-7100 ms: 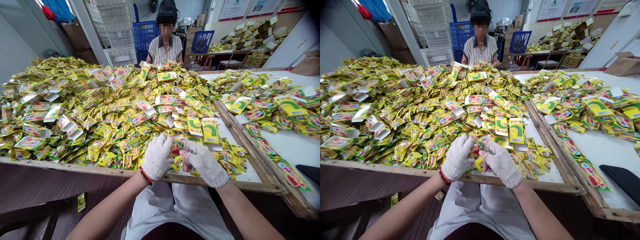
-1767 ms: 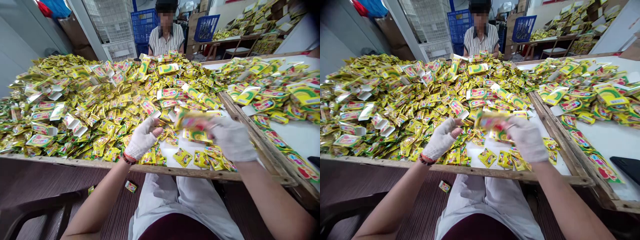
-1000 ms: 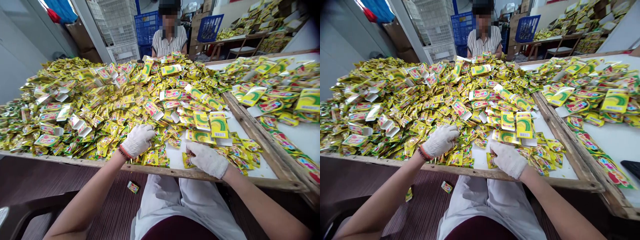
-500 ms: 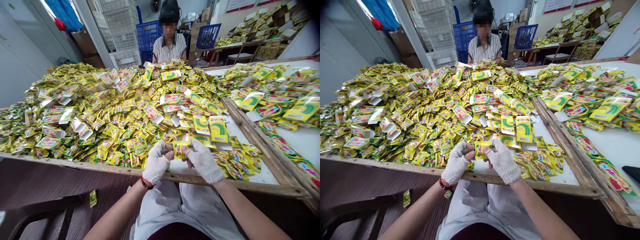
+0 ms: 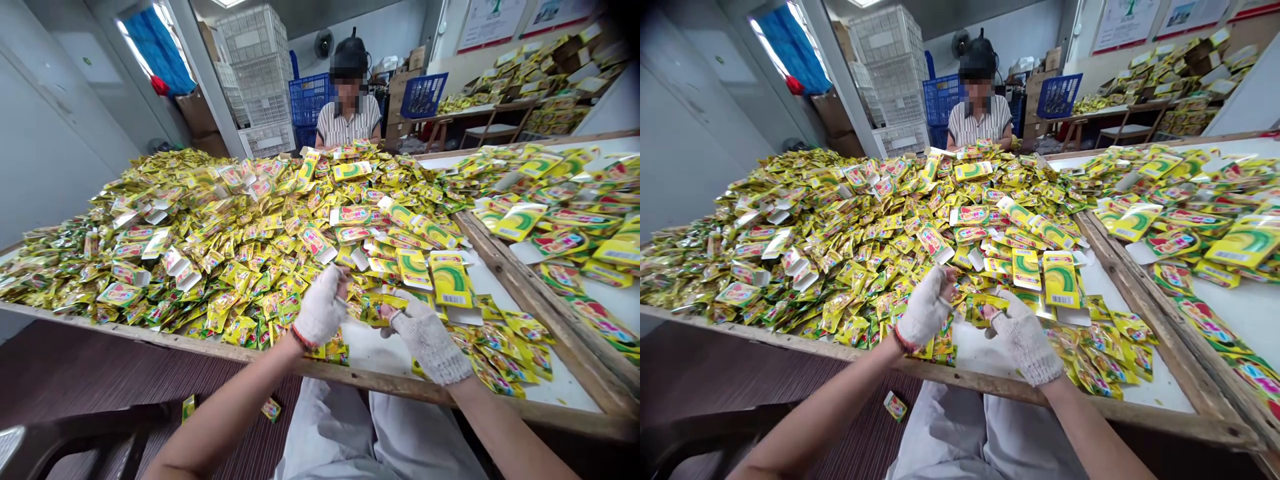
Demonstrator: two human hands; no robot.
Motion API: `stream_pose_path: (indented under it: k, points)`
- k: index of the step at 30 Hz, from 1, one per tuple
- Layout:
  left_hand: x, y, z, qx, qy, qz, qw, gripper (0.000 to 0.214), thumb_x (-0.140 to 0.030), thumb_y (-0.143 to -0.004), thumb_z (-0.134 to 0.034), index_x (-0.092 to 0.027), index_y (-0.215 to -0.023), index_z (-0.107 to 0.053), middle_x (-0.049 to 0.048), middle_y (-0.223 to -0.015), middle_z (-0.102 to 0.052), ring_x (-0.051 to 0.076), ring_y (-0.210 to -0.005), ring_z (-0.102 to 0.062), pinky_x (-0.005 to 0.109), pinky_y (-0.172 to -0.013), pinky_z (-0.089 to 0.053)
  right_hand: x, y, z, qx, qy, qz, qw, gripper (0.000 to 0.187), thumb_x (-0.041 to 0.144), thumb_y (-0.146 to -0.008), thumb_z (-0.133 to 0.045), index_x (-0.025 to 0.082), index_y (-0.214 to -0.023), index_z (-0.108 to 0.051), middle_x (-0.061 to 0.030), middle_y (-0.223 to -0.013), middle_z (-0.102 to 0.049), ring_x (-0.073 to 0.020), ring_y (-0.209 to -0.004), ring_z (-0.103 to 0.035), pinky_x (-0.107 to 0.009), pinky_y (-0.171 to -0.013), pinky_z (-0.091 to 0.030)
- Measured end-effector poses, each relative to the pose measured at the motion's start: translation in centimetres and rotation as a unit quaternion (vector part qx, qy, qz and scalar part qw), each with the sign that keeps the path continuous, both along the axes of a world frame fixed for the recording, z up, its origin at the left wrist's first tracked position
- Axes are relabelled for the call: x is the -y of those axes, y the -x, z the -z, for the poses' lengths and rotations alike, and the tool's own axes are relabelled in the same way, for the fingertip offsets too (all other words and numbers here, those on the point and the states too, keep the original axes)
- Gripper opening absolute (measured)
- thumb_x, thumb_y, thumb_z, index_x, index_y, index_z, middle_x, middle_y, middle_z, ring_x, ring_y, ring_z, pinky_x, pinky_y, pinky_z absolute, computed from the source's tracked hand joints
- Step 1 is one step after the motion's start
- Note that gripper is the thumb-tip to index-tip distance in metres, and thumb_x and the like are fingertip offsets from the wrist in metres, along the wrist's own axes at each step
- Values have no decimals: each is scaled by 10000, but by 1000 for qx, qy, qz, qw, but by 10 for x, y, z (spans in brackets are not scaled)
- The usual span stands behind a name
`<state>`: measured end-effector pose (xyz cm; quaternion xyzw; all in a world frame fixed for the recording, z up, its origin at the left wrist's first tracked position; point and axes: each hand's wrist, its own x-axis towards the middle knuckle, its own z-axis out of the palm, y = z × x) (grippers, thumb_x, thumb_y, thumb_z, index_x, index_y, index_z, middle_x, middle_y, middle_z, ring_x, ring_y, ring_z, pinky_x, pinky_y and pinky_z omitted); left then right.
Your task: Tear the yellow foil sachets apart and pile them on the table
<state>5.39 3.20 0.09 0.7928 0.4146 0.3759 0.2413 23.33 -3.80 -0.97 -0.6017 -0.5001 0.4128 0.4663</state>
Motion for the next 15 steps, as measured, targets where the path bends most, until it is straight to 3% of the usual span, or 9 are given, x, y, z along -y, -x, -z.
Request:
stream_pose_path:
  k: [2, 4, 6, 8, 11, 13, 15]
  points:
    - [-40, 9, -12, -180, -110, -47, 976, 479, -99, -851, -462, -242, -1308, -493, 142, -1326, -510, 265, -1240, -496, 438, -1014, -416, -2, 3, 0, -38, 32, 14, 999, 299, 364, -796, -599, 194, -1041, -619, -47, -874, -699, -153, -567, -650, -267, -510, -511]
    - [-80, 17, -23, -310, -177, -83, 930, 580, -84, -839, -471, -264, -1389, -442, 160, -1477, -385, 333, -1398, -322, 561, -1109, -267, -4, 5, 3, -60, 45, 22, 997, 317, 365, -785, -599, 195, -1052, -616, -42, -869, -695, -145, -541, -642, -254, -475, -484]
    - [-111, 24, -30, -393, -204, -68, 894, 526, -108, -860, -456, -246, -1368, -471, 160, -1540, -307, 362, -1445, -227, 627, -1133, -146, -4, 6, 7, -68, 46, 19, 996, 328, 372, -791, -590, 194, -1066, -611, -36, -849, -694, -146, -550, -644, -255, -487, -483]
    - [-128, 30, -38, -436, -218, -43, 872, 443, -134, -856, -473, -214, -1288, -529, 148, -1510, -367, 357, -1443, -227, 638, -1140, -83, -3, 3, 10, -54, 38, 9, 998, 340, 384, -809, -581, 186, -1084, -604, -20, -753, -685, -152, -553, -633, -260, -505, -479]
    - [-122, 36, -49, -416, -238, -43, 876, 444, -161, -776, -549, -165, -1220, -543, 142, -1280, -557, 337, -1331, -383, 610, -1134, -137, 1, -2, 12, -15, 21, 4, 1000, 357, 398, -807, -615, 163, -1076, -605, 13, -571, -619, -161, -541, -595, -263, -522, -459]
    - [-99, 38, -54, -370, -223, -47, 901, 438, -214, -739, -581, -144, -1170, -546, 131, -1129, -594, 299, -1128, -523, 524, -1062, -314, 3, -3, 8, -38, 1, 10, 999, 359, 422, -804, -635, 166, -1055, -607, 10, -595, -622, -152, -544, -583, -261, -523, -451]
    - [-67, 38, -51, -318, -182, -16, 930, 433, -296, -753, -589, -157, -1160, -532, 117, -1102, -580, 243, -983, -560, 390, -900, -446, 4, -1, 3, -106, -27, 25, 994, 342, 462, -815, -629, 188, -1017, -600, -7, -724, -654, -130, -546, -583, -255, -521, -456]
